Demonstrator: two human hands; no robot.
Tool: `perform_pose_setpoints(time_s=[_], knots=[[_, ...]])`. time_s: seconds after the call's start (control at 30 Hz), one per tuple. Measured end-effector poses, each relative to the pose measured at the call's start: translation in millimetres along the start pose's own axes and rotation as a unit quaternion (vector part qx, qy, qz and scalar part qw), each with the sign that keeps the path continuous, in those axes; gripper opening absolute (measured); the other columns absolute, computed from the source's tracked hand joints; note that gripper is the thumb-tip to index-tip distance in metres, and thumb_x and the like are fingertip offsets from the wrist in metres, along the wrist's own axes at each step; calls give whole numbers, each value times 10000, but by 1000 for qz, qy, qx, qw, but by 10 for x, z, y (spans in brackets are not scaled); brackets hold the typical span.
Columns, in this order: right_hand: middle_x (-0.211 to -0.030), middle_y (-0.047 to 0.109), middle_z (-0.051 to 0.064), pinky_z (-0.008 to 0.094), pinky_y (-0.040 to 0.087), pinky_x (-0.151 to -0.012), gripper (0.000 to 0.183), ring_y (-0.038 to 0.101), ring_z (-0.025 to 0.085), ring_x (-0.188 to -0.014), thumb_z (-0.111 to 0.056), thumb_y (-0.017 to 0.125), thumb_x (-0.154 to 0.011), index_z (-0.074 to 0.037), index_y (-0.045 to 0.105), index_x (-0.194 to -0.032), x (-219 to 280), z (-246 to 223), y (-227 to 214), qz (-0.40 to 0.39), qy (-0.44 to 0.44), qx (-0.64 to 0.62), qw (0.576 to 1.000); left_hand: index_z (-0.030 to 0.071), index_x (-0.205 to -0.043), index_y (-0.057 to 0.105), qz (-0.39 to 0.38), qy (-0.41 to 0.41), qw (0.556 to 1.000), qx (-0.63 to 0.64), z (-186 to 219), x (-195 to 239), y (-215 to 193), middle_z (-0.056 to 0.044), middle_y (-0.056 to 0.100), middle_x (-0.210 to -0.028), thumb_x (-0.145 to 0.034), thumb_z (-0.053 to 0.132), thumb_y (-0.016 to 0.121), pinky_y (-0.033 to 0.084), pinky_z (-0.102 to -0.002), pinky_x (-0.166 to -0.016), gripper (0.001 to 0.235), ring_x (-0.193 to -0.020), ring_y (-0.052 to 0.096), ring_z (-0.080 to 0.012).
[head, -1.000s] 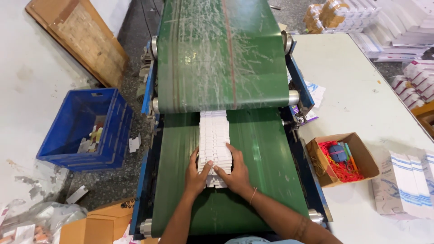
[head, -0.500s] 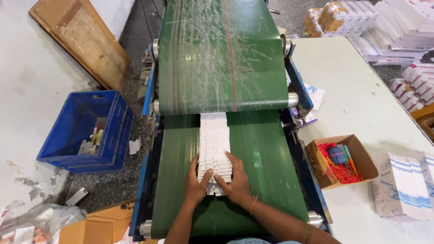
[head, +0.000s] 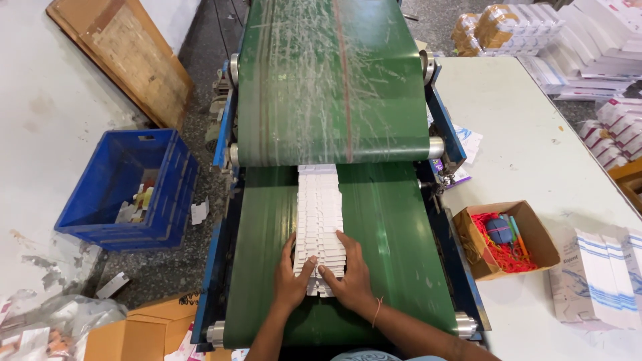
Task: The person organizes flat paper products from a conveyor belt into stacks and secures them using rubber bands.
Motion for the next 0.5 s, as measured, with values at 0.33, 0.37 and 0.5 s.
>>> perform_pose_setpoints(time_s=[0.33, 0.37, 0.5], knots=[[-1367, 515, 228, 455, 533, -954, 804, 628, 381, -1178, -289, 778, -845, -49, 376, -1499, 120, -2, -49, -3, 3, -2, 1000, 61, -1539, 368, -9, -44, 999, 3, -51, 128, -14, -194, 683, -1322, -844, 273, 735, 532, -368, -1004, 814, -1187, 702, -263], [-1376, 510, 234, 459, 524, -976, 808, 618, 389, -1196, -291, 777, -855, -45, 371, -1509, 124, -20, -79, -5, -16, -4, 1000, 68, -1550, 340, -33, -49, 995, 86, -112, 142, 6, -198, 656, -1335, -832, 239, 748, 520, -377, -1019, 843, -1206, 671, -275], [-1517, 440, 210, 469, 549, -884, 868, 614, 388, -1171, -351, 719, -838, -89, 303, -1554, -159, 44, -353, -37, 63, -90, 993, 164, -1592, 292, -27, -175, 950, 258, -149, 141, -41, -203, 682, -1288, -816, 233, 697, 533, -377, -998, 878, -1171, 677, -299]])
Point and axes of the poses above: each hand's wrist, its own x-axis away from the middle knuckle, its own y-axis out of the palm, z = x × y, the point moved 4 cm from there along -x, towards the middle knuckle
